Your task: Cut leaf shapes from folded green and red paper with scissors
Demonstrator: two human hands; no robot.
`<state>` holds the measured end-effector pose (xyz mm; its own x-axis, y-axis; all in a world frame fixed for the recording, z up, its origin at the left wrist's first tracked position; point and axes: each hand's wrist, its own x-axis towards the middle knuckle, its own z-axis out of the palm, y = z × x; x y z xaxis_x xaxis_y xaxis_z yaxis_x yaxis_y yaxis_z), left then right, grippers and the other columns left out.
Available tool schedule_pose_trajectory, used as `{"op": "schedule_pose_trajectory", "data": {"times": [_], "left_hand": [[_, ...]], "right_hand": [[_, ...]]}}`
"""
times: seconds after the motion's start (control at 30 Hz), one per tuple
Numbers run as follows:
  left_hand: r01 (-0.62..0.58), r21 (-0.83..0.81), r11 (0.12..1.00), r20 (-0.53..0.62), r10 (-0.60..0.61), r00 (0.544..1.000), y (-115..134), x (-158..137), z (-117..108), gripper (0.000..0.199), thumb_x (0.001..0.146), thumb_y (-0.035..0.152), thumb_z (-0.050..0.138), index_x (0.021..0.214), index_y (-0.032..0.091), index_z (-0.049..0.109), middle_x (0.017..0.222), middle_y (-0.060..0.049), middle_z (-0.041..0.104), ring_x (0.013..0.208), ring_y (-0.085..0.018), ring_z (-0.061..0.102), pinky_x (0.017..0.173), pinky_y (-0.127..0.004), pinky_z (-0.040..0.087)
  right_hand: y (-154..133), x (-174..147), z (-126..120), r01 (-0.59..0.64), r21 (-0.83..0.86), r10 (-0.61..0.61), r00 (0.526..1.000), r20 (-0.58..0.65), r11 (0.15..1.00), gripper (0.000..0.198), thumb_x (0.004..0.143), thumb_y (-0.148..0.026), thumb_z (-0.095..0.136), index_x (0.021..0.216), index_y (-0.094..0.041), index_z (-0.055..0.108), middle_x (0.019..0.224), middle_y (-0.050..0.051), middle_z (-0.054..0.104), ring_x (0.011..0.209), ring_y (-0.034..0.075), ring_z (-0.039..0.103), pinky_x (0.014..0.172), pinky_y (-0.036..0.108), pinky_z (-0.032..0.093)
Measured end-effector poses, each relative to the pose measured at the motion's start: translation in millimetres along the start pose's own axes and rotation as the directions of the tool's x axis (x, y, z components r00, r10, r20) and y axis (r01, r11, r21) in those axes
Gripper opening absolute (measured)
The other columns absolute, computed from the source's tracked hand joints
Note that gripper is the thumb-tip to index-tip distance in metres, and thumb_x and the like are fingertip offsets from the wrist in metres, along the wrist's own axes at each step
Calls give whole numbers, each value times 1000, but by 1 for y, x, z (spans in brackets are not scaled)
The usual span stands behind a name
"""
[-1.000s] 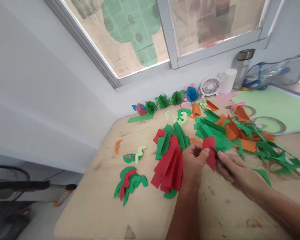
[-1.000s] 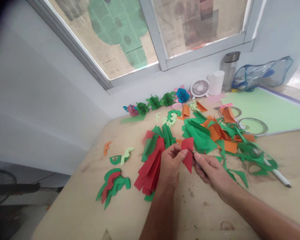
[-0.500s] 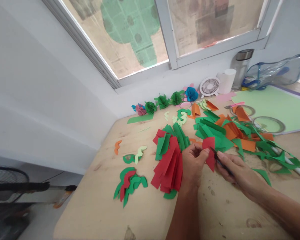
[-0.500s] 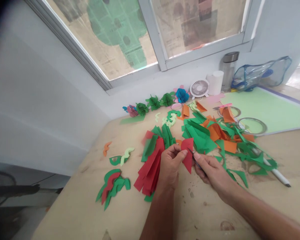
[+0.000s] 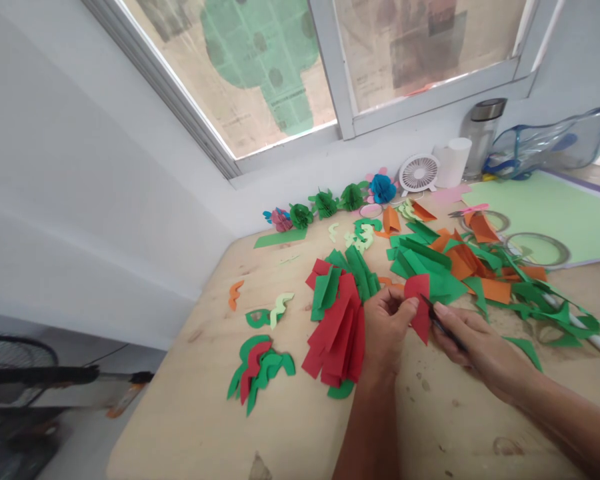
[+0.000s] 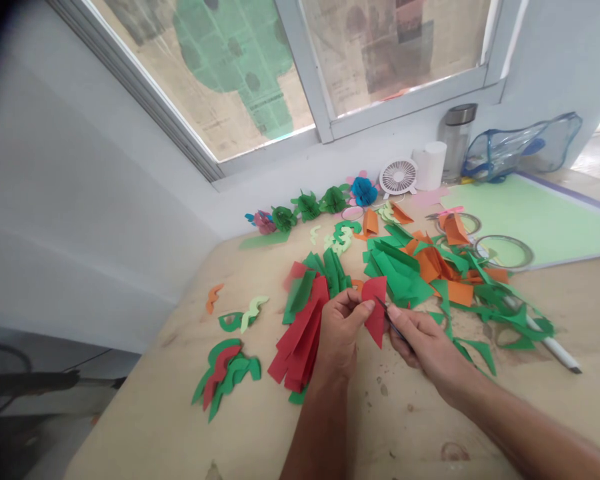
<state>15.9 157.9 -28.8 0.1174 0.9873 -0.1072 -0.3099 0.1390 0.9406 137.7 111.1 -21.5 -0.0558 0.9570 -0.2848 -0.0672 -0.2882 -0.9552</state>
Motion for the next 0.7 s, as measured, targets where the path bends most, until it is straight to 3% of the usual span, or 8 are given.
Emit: {"op": "schedule_pose_trajectory", "data": {"times": [0.7], "left_hand": [[30, -8, 1000, 18, -29, 999, 3, -2, 0, 22, 63, 27, 71, 59, 17, 52, 56, 4, 51, 52, -8, 42, 54, -21, 37]], "right_hand": [[1, 0, 0, 2, 11, -2, 1000, 6, 1000, 52, 81, -65, 49, 53, -22, 38, 49, -6, 31, 45, 10, 22, 43, 27, 16]]}}
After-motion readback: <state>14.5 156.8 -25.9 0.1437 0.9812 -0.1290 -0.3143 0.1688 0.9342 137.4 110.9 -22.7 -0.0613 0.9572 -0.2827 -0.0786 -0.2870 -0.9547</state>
